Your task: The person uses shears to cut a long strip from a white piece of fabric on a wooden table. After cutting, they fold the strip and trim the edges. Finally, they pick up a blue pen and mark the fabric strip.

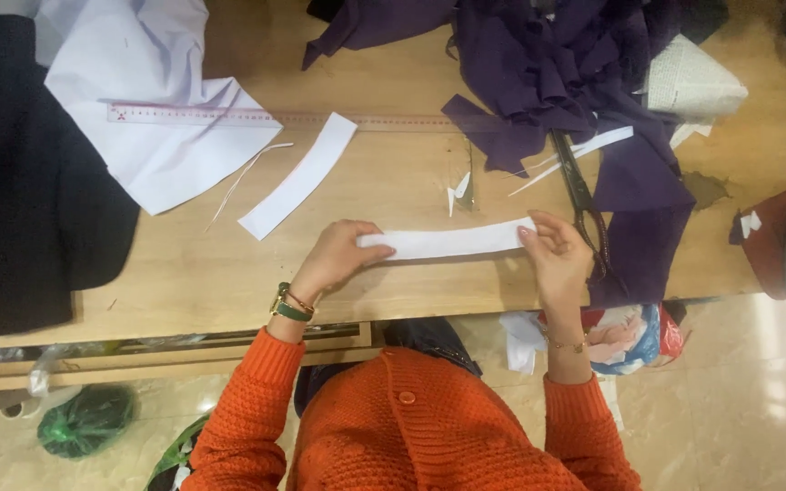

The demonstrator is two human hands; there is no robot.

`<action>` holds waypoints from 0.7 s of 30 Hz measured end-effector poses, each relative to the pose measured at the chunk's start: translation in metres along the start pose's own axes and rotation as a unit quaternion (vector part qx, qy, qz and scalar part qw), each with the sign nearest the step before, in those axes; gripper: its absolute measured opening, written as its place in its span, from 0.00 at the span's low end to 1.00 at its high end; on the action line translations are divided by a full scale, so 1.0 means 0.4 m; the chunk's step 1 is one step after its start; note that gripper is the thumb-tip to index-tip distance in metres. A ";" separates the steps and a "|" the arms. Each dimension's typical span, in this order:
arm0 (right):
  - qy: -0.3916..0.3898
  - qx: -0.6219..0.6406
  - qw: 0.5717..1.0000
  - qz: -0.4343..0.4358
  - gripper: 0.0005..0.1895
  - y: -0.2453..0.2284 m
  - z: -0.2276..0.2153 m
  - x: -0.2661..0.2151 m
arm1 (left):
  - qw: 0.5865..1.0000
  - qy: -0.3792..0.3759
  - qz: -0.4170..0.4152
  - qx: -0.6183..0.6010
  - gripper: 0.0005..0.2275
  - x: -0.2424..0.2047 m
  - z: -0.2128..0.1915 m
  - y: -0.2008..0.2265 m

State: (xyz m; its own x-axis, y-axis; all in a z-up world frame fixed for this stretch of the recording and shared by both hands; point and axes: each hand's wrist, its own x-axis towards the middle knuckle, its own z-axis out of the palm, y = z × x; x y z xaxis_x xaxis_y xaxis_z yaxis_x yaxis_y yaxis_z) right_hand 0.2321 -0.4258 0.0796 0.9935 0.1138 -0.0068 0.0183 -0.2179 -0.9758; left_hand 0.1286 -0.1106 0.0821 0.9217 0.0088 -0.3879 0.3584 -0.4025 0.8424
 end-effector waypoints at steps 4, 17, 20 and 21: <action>0.023 0.006 1.000 -0.017 0.18 0.035 -0.008 0.011 | 0.990 0.131 -0.024 -0.049 0.13 -0.005 0.005 0.002; 0.019 0.016 0.999 0.027 0.23 0.072 -0.031 0.002 | 0.957 0.215 0.025 -0.193 0.21 -0.013 0.007 0.036; -0.001 0.010 0.999 0.034 0.21 0.062 -0.030 0.002 | 0.957 0.204 0.034 -0.205 0.18 -0.023 0.001 0.048; 0.002 0.010 0.999 0.036 0.21 0.076 -0.032 0.002 | 0.957 0.202 0.033 -0.204 0.18 -0.023 -0.001 0.048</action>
State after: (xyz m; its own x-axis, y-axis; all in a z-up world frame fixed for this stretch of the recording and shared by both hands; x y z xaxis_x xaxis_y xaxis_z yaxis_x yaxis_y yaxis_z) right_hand 0.2348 -0.4447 0.0527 0.9925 0.0957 -0.0757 -0.0546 -0.2058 -0.9771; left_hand 0.1270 -0.1182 0.1020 0.8972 0.3821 -0.2216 0.2493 -0.0237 0.9681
